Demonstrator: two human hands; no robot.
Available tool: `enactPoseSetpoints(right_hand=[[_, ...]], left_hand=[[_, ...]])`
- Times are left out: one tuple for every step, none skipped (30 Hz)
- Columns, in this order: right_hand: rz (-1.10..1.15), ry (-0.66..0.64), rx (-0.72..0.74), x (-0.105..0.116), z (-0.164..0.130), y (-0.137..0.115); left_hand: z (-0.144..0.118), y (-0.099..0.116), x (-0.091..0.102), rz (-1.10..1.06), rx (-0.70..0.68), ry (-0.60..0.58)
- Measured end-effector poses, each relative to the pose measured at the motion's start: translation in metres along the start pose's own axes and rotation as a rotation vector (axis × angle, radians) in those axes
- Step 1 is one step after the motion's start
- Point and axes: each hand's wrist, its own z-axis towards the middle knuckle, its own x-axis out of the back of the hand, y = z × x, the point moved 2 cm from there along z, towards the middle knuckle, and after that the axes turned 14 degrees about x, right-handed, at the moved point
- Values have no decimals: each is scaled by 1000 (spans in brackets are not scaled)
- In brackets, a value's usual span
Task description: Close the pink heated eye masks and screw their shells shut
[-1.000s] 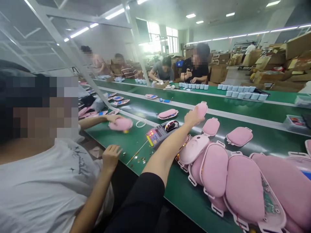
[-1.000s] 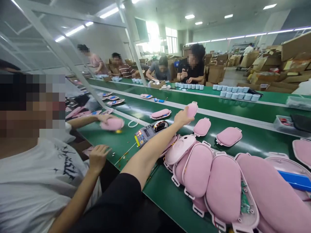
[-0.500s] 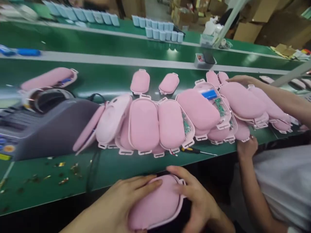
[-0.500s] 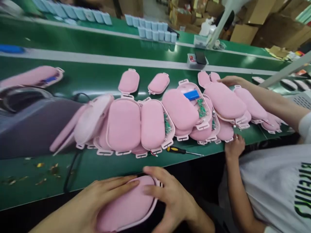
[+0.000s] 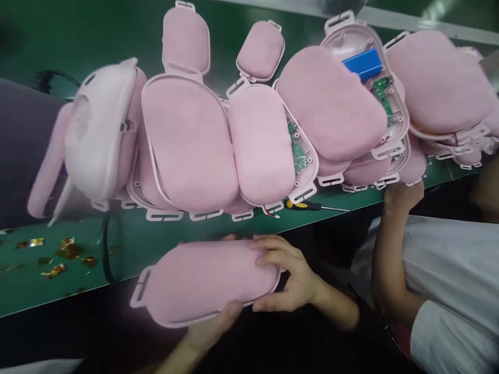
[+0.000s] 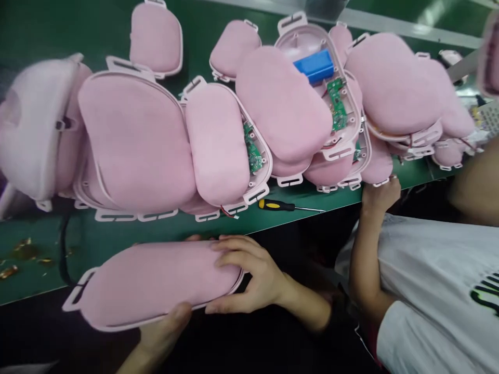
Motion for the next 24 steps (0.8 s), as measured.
enactPoseSetpoints(right_hand=[[-6, -37, -31, 1, 1, -1], [0, -67, -60, 4, 1, -2], [15, -88, -82, 6, 2, -2], [27, -97, -103, 9, 3, -2], [21, -97, -122, 12, 3, -1], [-13, -93, -131, 15, 4, 0], [-73, -82, -126, 17, 5, 2], [-150, -64, -117, 19, 6, 4], [-231, -44, -108, 19, 7, 6], [-307, -27, -94, 20, 8, 8], [-371, -15, -72, 19, 10, 11], [-422, -12, -52, 18, 11, 13], [-460, -18, -36, 16, 12, 15], [-485, -32, -23, 14, 13, 16], [-496, -54, -16, 12, 13, 18], [-498, -79, -18, 9, 12, 19], [-499, -107, -26, 8, 11, 20], [-504, -138, -35, 6, 10, 21], [-513, -165, -36, 5, 10, 22], [-528, -179, -26, 4, 9, 23], [-540, -182, -6, 4, 10, 22], [-543, -175, 21, 4, 11, 22], [-531, -165, 51, 4, 13, 21], [-503, -154, 80, 3, 15, 20]], left_hand=[[-1, -3, -2, -45, 23, 14], [-2, -5, -2, -66, 47, 9], [-2, -6, -1, -63, 74, -5], [-3, -6, 2, -55, 103, -8], [-4, -7, 5, -47, 128, 2], [-6, -7, 8, -42, 146, 24], [-8, -7, 11, -33, 164, 47], [-11, -8, 12, -24, 185, 68], [-15, -9, 13, -14, 203, 86], [-18, -10, 12, -11, 221, 96], [-22, -11, 11, -17, 240, 104], [-25, -11, 10, -30, 259, 113], [-27, -10, 9, -45, 275, 123], [-29, -10, 8, -60, 282, 130], [-30, -9, 7, -70, 283, 136], [-30, -8, 6, -70, 280, 139], [-29, -8, 6, -66, 275, 135], [-28, -8, 5, -64, 270, 123], [-26, -8, 5, -69, 263, 109], [-24, -9, 5, -79, 247, 99], [-23, -9, 4, -93, 227, 91], [-21, -9, 4, -110, 206, 80], [-20, -9, 3, -128, 188, 69], [-20, -8, 2, -148, 176, 56]])
